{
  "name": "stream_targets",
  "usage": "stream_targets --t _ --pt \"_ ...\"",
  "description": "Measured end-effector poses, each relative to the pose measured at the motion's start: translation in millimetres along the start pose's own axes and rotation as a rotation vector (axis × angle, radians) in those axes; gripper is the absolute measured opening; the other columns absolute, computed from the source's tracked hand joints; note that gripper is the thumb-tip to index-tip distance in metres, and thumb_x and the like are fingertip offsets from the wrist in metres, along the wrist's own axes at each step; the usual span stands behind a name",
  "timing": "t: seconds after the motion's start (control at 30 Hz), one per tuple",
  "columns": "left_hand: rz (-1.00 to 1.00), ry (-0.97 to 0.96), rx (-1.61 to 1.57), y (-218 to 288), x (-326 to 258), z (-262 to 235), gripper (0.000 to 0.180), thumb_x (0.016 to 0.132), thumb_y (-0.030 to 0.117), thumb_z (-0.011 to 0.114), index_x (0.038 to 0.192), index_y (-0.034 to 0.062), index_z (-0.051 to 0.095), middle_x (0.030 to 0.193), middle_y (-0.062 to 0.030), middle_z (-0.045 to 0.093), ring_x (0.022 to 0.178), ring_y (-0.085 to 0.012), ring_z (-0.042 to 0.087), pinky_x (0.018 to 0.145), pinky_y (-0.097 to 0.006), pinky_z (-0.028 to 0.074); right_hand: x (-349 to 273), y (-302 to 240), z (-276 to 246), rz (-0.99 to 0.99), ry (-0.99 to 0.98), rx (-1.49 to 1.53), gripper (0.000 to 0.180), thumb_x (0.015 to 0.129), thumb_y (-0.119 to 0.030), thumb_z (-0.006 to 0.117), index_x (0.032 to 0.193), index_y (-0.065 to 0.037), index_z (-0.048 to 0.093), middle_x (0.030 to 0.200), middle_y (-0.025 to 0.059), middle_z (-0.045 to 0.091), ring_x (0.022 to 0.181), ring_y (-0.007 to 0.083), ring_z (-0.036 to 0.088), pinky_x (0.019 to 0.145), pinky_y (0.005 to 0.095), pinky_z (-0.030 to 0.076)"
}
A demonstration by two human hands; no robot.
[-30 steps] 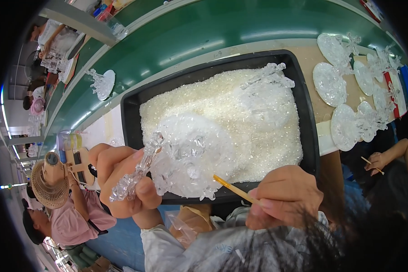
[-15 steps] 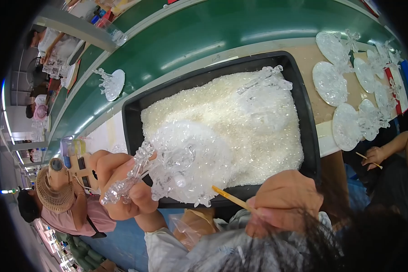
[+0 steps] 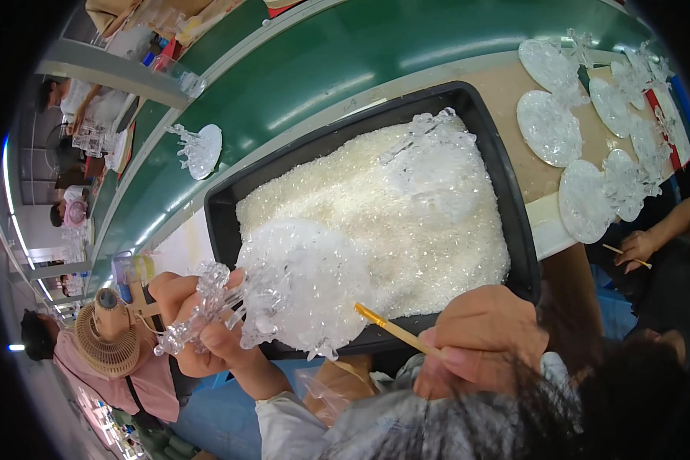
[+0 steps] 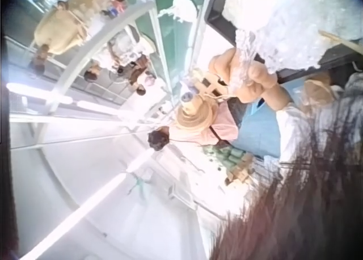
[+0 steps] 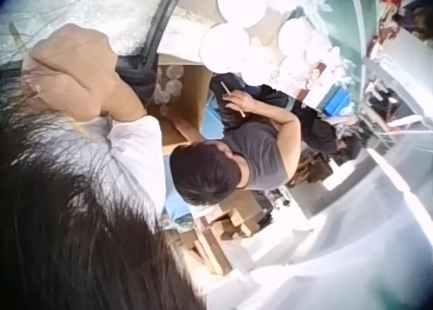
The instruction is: Applying a liquid with a brush to clear plastic decorative pieces and dipping them into a tray of white granules.
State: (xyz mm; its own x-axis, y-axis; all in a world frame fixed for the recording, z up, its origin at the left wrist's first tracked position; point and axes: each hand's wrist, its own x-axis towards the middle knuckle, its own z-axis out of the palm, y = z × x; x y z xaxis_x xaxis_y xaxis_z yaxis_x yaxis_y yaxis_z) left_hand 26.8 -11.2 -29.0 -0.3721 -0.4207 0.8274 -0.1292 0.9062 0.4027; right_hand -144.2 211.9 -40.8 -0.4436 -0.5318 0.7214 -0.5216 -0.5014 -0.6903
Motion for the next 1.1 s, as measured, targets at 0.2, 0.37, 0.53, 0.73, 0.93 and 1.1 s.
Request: stream_targets --t 0.2,0.37,0.53,0.73,0.93,1.1 --pt "0.089 -0.070 0.043 6 11 -4 0.054 0.088 0.043 0.053 0.071 -0.0054 0.069 0.072 -0.0116 0.054 0.070 -0.0241 0.045 0.062 -0.039 0.031 0 0 0 -0.037 0.059 0.061 0.053 0.062 0.001 0.088 0.107 -0.001 0.060 0.092 0.0174 0.069 0.069 0.0263 0.069 0.063 0.0340 0.054" --pt "0.080 -0.029 0.048 4 6 -1 0.053 0.088 0.043 0.051 0.071 -0.0044 0.068 0.073 -0.0115 0.054 0.071 -0.0243 0.045 0.063 -0.039 0.031 6 7 3 -0.135 0.112 0.105 0.032 0.074 0.000 0.081 0.099 0.008 0.063 0.083 0.0182 0.066 0.058 0.0239 0.065 0.047 0.0298 0.054" --pt "0.087 -0.077 0.074 8 11 -2 0.052 0.088 0.043 0.049 0.074 -0.0033 0.069 0.073 -0.0106 0.052 0.072 -0.0243 0.045 0.063 -0.039 0.031 7 9 2 -0.164 0.121 0.115 0.033 0.074 0.000 0.081 0.100 0.009 0.063 0.084 0.0183 0.065 0.059 0.0242 0.065 0.048 0.0300 0.055" --pt "0.084 -0.005 0.024 -20 -8 -22 0.053 0.089 0.045 0.050 0.077 -0.0011 0.072 0.073 -0.0085 0.052 0.070 -0.0225 0.043 0.066 -0.039 0.031 6 0 -4 -0.086 0.063 0.130 0.037 0.074 0.001 0.080 0.106 0.004 0.061 0.091 0.0194 0.067 0.069 0.0272 0.068 0.060 0.0348 0.056" --pt "0.185 0.000 -0.127 -9 10 -7 0.054 0.091 0.048 0.051 0.080 0.0009 0.075 0.069 -0.0064 0.053 0.067 -0.0212 0.042 0.066 -0.038 0.029 3 1 -4 0.002 0.018 0.114 0.043 0.074 -0.004 0.081 0.111 -0.004 0.060 0.090 0.0186 0.070 0.072 0.0270 0.069 0.063 0.0370 0.056" --pt "0.272 -0.139 -0.117 -11 19 -13 0.049 0.093 0.044 0.052 0.079 0.0027 0.075 0.069 -0.0064 0.054 0.066 -0.0206 0.042 0.063 -0.038 0.029 3 2 -6 0.034 0.023 0.123 0.032 0.076 -0.006 0.079 0.101 -0.005 0.059 0.084 0.0171 0.070 0.063 0.0247 0.067 0.055 0.0343 0.055"
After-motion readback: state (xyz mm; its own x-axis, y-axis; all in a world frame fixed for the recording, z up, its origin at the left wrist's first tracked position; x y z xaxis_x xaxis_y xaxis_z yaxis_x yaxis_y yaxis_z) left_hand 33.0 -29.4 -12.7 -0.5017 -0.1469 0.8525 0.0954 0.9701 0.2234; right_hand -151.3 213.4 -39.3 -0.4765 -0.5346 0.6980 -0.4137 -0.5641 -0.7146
